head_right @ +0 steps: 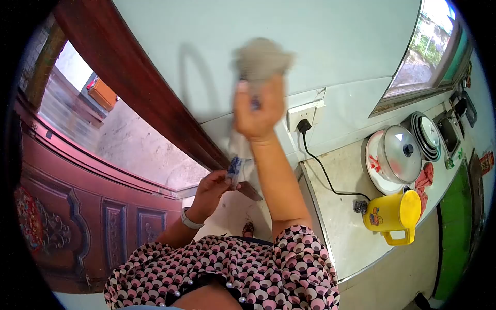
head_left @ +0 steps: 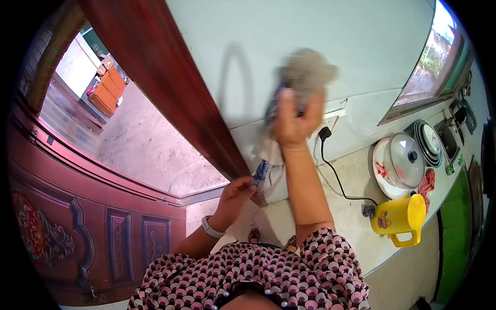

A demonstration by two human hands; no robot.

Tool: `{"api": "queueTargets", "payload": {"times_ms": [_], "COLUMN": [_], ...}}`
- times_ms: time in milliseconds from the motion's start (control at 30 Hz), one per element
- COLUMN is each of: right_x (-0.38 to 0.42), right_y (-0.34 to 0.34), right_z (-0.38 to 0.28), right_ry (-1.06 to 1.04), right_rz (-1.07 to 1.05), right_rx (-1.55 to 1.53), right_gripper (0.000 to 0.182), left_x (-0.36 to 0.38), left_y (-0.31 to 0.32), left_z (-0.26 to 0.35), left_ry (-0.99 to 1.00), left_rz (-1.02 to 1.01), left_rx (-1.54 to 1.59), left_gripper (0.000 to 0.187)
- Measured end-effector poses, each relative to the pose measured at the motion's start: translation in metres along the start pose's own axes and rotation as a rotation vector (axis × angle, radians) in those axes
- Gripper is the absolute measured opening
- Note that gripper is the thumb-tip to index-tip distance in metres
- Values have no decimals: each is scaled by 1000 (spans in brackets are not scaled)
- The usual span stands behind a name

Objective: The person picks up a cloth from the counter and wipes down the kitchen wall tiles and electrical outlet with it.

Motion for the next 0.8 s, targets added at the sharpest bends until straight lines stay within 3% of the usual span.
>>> {"api": "queueTargets", "payload": {"times_ms": [33, 100, 133, 200, 300, 367, 433, 500, 533, 600, 667, 767, 800], "right_x": [5, 25, 28, 39, 82, 128, 186, 249, 250, 253, 245, 214, 198], "right_y": [17, 41, 40, 55, 42, 19, -8, -44, -56, -86, -79, -56, -51], "right_z": [-17, -50, -52, -52, -36, -3, 40, 74, 67, 64, 55, 27, 12], "right_ry": [-116, -534, -532, -410, -321, -147, 294, 1366, 1355, 1664, 1658, 1652, 1689], "right_rz": [-107, 33, 35, -382, -421, -510, -718, -515, -503, -20, -87, -220, -202], "right_rx": [68, -32, -27, -301, -331, -244, -219, -270, -256, -479, -557, -689, -809], "right_gripper": [36, 27, 27, 21, 15, 23, 24, 27, 27, 22, 23, 25, 27], "left_x": [3, 5, 5, 6, 8, 14, 15, 6, 5, 1, 8, -3, -10], "left_y": [-5, -17, -22, -29, -36, -42, -61, -92, -100, -92, -89, -59, -44], "left_z": [0, -8, -11, -21, -44, -63, -96, -135, -147, -154, -161, -155, -167], "left_ry": [25, 37, 48, -21, -120, -161, -359, -401, -431, -538, -653, -652, -727], "left_rz": [40, 50, 59, 73, 110, 133, 290, 265, 260, 274, 331, 103, 100], "left_rx": [28, 77, 131, 128, 174, 219, 141, 72, 4, 124, 243, 233, 500], "left_gripper": [20, 19, 19, 18, 17, 16, 14, 13, 12, 11, 10, 36, 48]}}
Point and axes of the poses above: each hand's wrist, its own x-axis away from the middle knuckle, its own y-axis out of the palm, z = x × y, the point moved 7 cm from there along -x, towards the middle knuckle, and after that the axes turned 3 degrees about x, right-handed, at the moved point
